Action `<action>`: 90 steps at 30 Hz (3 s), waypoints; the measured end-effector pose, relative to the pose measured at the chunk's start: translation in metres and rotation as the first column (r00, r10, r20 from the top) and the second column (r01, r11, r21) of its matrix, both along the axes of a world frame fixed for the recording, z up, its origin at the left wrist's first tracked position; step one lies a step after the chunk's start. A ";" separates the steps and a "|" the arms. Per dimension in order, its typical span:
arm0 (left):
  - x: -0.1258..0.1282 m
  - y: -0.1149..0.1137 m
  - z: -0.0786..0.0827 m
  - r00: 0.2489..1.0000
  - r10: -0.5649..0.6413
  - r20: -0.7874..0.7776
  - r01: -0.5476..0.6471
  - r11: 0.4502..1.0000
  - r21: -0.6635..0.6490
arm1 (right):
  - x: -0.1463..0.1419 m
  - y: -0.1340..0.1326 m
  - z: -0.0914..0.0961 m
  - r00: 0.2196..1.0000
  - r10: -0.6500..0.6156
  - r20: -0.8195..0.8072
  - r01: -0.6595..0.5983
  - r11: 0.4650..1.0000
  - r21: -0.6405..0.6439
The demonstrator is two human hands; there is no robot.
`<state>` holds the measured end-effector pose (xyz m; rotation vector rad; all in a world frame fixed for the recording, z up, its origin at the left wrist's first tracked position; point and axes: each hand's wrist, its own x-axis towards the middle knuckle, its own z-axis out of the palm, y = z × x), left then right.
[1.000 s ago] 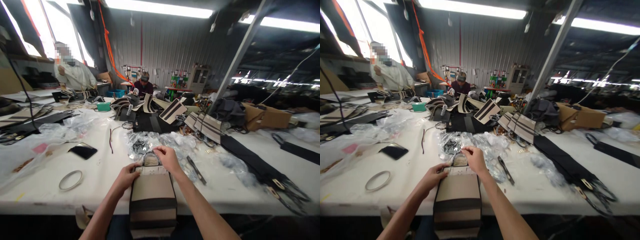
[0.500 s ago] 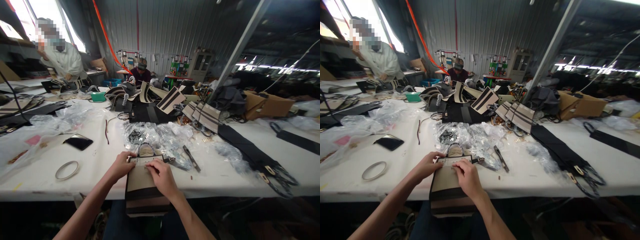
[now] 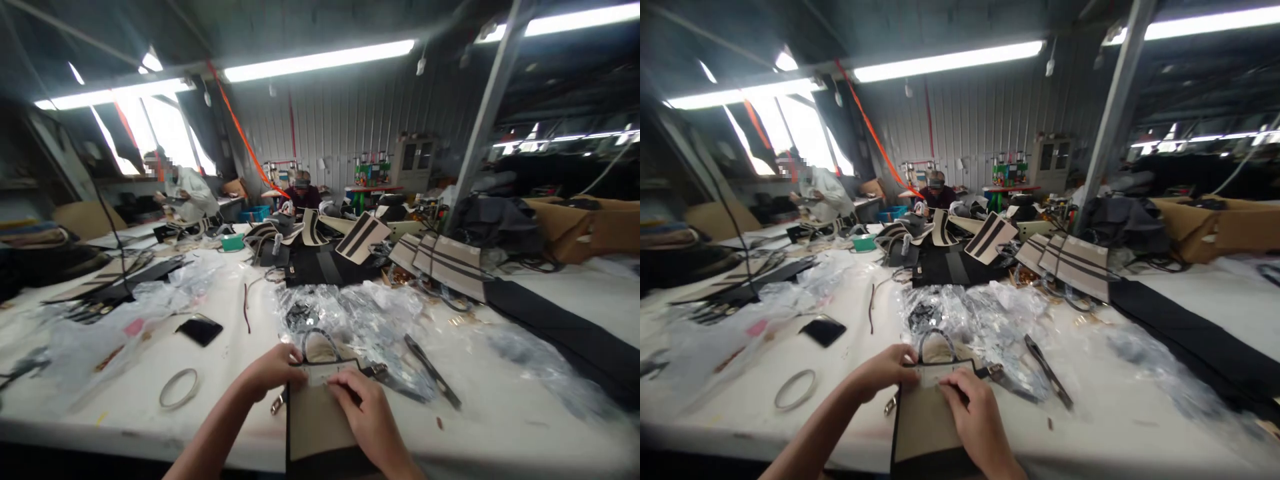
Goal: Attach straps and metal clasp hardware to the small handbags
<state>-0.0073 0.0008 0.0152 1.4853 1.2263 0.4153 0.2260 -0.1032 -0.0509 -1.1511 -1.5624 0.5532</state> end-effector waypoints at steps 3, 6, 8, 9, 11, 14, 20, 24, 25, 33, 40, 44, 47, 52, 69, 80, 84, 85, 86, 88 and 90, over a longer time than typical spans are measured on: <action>-0.008 0.015 -0.014 0.991 -0.037 0.127 0.060 0.982 -0.181 | 0.001 0.007 -0.012 1.000 -0.010 0.009 0.010 0.999 0.044; -0.006 0.026 -0.033 0.985 -0.033 0.168 0.071 0.971 -0.227 | 0.002 0.011 -0.017 1.000 0.001 0.018 -0.002 0.999 0.046; 0.000 0.030 -0.044 0.982 -0.037 0.186 0.080 0.970 -0.229 | 0.003 0.012 -0.017 1.000 0.002 0.024 -0.003 1.000 0.031; 0.004 0.033 -0.049 0.979 -0.043 0.200 0.090 0.968 -0.233 | 0.003 0.013 -0.016 1.000 -0.002 0.027 0.001 1.000 0.020; 0.012 0.038 -0.056 0.971 -0.039 0.235 0.106 0.953 -0.284 | 0.004 0.013 -0.014 1.000 -0.011 0.025 0.010 1.000 0.003; 0.020 0.047 -0.061 0.963 -0.015 0.269 0.124 0.910 -0.395 | 0.004 0.013 -0.011 1.000 -0.015 0.009 0.015 1.000 -0.005; 0.018 0.056 -0.066 0.942 -0.056 0.331 0.204 0.879 -0.432 | 0.003 0.011 -0.008 1.000 -0.025 0.005 0.025 1.000 0.004; 0.021 0.063 -0.069 0.889 -0.187 0.419 0.374 0.824 -0.425 | 0.007 0.014 -0.015 1.000 -0.004 0.020 0.004 1.000 -0.030; 0.024 0.065 -0.070 0.873 -0.225 0.433 0.415 0.809 -0.417 | 0.008 0.016 -0.018 1.000 0.001 0.021 0.000 0.999 -0.033; 0.028 0.057 -0.065 0.881 -0.257 0.398 0.413 0.827 -0.382 | 0.004 0.009 -0.013 0.999 -0.036 -0.014 0.036 0.999 -0.034; 0.020 0.036 -0.033 0.884 -0.276 0.377 0.412 0.842 -0.348 | 0.005 0.004 0.005 0.991 -0.064 -0.115 0.035 0.971 -0.235; 0.022 0.033 -0.028 0.889 -0.251 0.383 0.396 0.840 -0.370 | 0.010 0.010 0.001 0.988 -0.048 -0.149 0.003 0.957 -0.289; 0.023 0.030 -0.027 0.901 -0.221 0.374 0.365 0.853 -0.374 | 0.014 0.015 0.010 0.992 0.001 -0.130 -0.047 0.937 -0.345; 0.022 0.026 -0.027 0.873 -0.246 0.420 0.394 0.865 -0.311 | 0.022 0.027 0.040 0.998 0.049 -0.031 -0.058 0.922 -0.383; 0.021 0.025 -0.027 0.896 -0.167 0.411 0.325 0.878 -0.351 | 0.009 0.029 0.043 0.952 0.123 0.279 -0.062 0.974 -0.219; 0.021 0.035 -0.041 0.884 -0.222 0.411 0.378 0.858 -0.349 | 0.012 0.022 0.034 0.884 0.077 0.461 -0.051 0.996 -0.068; 0.021 0.035 -0.043 0.897 -0.211 0.388 0.358 0.862 -0.359 | 0.007 0.007 0.034 0.847 0.007 0.532 -0.005 1.000 -0.006; 0.021 0.035 -0.043 0.895 -0.209 0.394 0.359 0.861 -0.360 | 0.005 0.002 0.033 0.842 -0.007 0.539 0.001 1.000 0.011; 0.021 0.035 -0.043 0.892 -0.209 0.400 0.363 0.859 -0.361 | 0.004 -0.002 0.033 0.839 -0.014 0.545 0.001 1.000 0.024; 0.021 0.035 -0.042 0.886 -0.210 0.413 0.372 0.853 -0.366 | 0.002 -0.008 0.030 0.832 -0.022 0.555 -0.005 0.999 0.048; 0.022 0.034 -0.041 0.882 -0.213 0.420 0.380 0.848 -0.370 | 0.002 -0.010 0.027 0.825 -0.027 0.565 -0.012 0.998 0.064</action>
